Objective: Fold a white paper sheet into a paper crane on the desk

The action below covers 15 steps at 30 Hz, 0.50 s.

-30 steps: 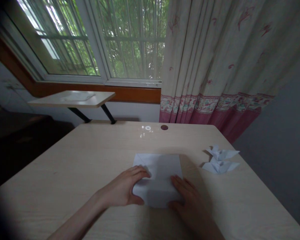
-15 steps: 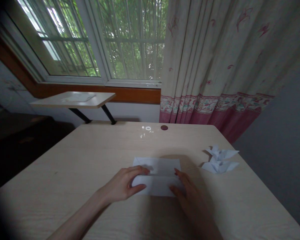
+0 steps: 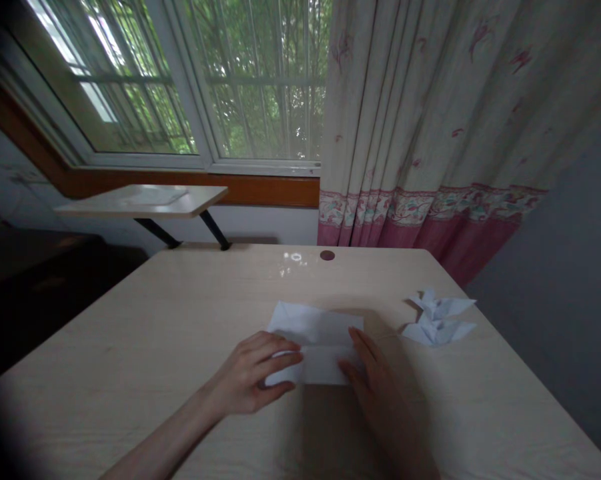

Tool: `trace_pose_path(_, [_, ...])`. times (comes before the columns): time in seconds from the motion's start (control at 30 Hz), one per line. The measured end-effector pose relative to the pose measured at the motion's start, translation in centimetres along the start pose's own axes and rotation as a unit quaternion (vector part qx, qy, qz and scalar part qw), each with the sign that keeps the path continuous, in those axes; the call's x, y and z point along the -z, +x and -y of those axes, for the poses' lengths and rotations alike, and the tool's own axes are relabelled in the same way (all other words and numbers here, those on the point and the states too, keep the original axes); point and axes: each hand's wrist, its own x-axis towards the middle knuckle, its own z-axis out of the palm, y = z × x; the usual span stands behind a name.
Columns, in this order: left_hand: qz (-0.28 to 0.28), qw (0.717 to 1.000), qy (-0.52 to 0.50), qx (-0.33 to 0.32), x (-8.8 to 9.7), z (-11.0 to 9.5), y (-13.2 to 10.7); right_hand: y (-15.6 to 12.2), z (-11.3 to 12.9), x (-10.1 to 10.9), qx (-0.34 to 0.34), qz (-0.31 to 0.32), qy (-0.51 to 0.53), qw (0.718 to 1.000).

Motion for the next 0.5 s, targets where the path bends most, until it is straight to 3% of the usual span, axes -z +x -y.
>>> trace_pose_path(0.3, [-0.056, 0.993, -0.071, 0.082, 1.3, -0.1, 1.0, -1.4, 0.4, 1.1, 0.137, -0.088, 0.033, 0.986])
trace_pose_path(0.5, [-0.023, 0.976, -0.106, 0.191, 2.5, -0.8, 1.9, -1.8, 1.8, 1.8, 0.187, -0.109, 0.018, 0.976])
